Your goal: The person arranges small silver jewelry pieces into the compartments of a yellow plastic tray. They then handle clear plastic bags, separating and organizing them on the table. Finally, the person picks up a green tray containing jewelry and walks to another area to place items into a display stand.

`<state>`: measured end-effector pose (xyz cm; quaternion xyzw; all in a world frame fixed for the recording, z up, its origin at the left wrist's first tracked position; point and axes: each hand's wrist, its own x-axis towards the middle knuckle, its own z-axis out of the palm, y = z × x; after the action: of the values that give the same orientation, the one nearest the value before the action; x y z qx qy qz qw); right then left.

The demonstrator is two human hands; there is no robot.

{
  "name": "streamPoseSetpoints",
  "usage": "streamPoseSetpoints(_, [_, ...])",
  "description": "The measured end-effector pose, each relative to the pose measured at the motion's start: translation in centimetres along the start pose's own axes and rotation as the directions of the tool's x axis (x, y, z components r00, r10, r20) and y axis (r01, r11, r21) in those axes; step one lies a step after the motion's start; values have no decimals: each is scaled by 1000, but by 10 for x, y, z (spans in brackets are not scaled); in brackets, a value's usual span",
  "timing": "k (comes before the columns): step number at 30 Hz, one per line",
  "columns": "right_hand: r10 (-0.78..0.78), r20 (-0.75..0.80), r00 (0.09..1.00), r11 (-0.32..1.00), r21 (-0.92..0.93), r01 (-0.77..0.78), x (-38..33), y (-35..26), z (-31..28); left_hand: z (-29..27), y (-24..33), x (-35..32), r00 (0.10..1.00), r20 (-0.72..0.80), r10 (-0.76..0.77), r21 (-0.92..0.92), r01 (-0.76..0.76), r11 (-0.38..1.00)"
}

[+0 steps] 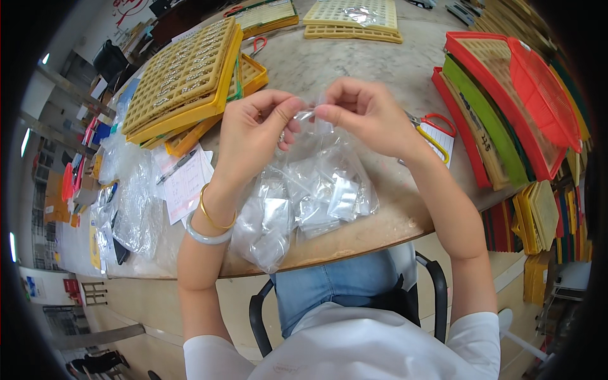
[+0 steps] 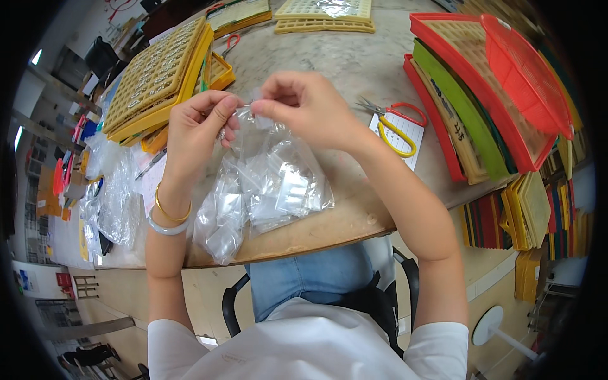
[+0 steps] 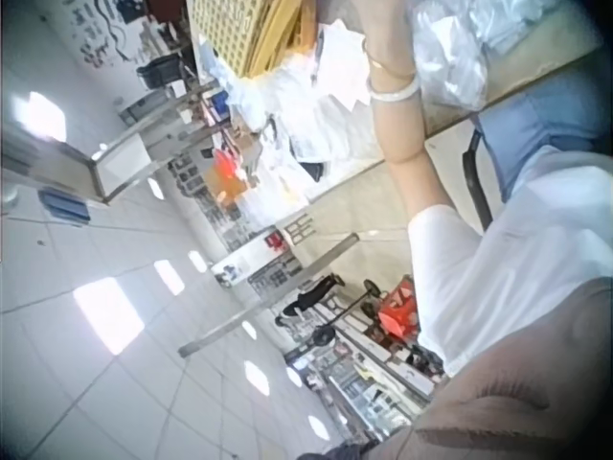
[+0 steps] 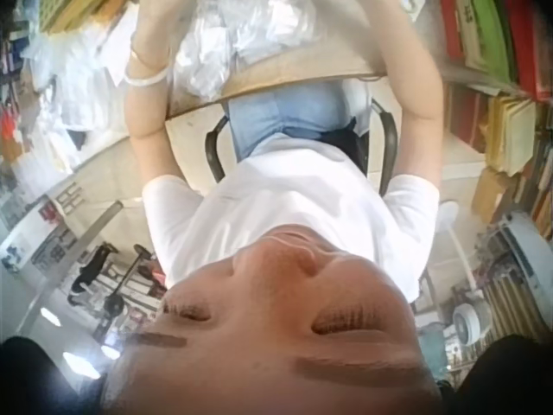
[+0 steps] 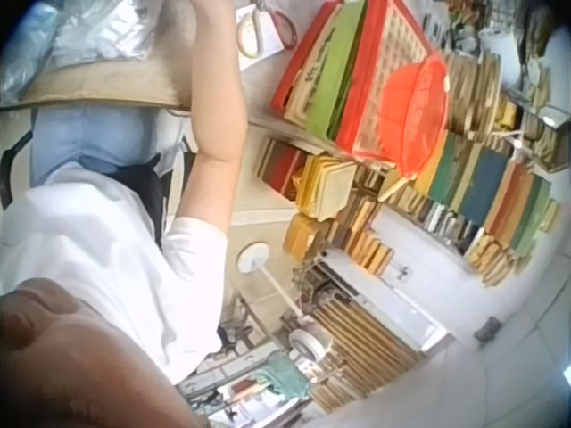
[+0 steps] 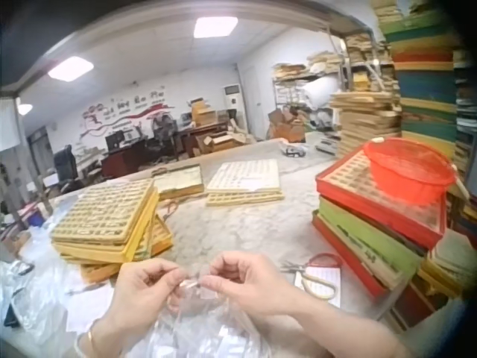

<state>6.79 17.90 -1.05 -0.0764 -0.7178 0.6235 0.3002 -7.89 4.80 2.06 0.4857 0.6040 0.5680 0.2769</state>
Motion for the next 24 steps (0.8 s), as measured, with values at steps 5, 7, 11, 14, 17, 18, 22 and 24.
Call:
streamPoseSetpoints(5, [-30, 90, 995, 994, -98, 39, 1, -16, -6, -1, 9, -8, 997, -64, -32, 45, 35, 998])
streamPoseSetpoints(7, [-40, 106, 994, 982, -181, 59, 1, -18, -3, -3, 7, -13, 995, -77, -58, 35, 61, 998])
streamPoseSetpoints(11, [-115, 132, 984, 948, -281, 149, -1, -18, 1, -28, 0, -27, 969, -236, 75, 191, -29, 981])
streamPoseSetpoints(14, [-95, -173, 980, 982, -180, 64, -12, -30, -60, -104, -10, -45, 912, -401, 85, 180, -13, 984])
streamPoseSetpoints(17, [-112, -63, 992, 958, -273, 91, 6, -41, -43, -108, -16, -71, 974, -217, -65, 61, 80, 995])
streamPoseSetpoints(18, [-107, 31, 994, 939, -326, 111, 17, -37, -32, -98, -17, -78, 983, -148, -109, 28, 114, 993])
streamPoseSetpoints(22, [-124, 48, 991, 876, -465, 132, 57, -13, -19, -88, -23, -99, 967, -155, -204, -177, 175, 968])
streamPoseSetpoints(24, [25, 135, 991, 846, -531, 51, 65, -9, -15, -97, -27, -117, 963, -184, -196, -204, 157, 966])
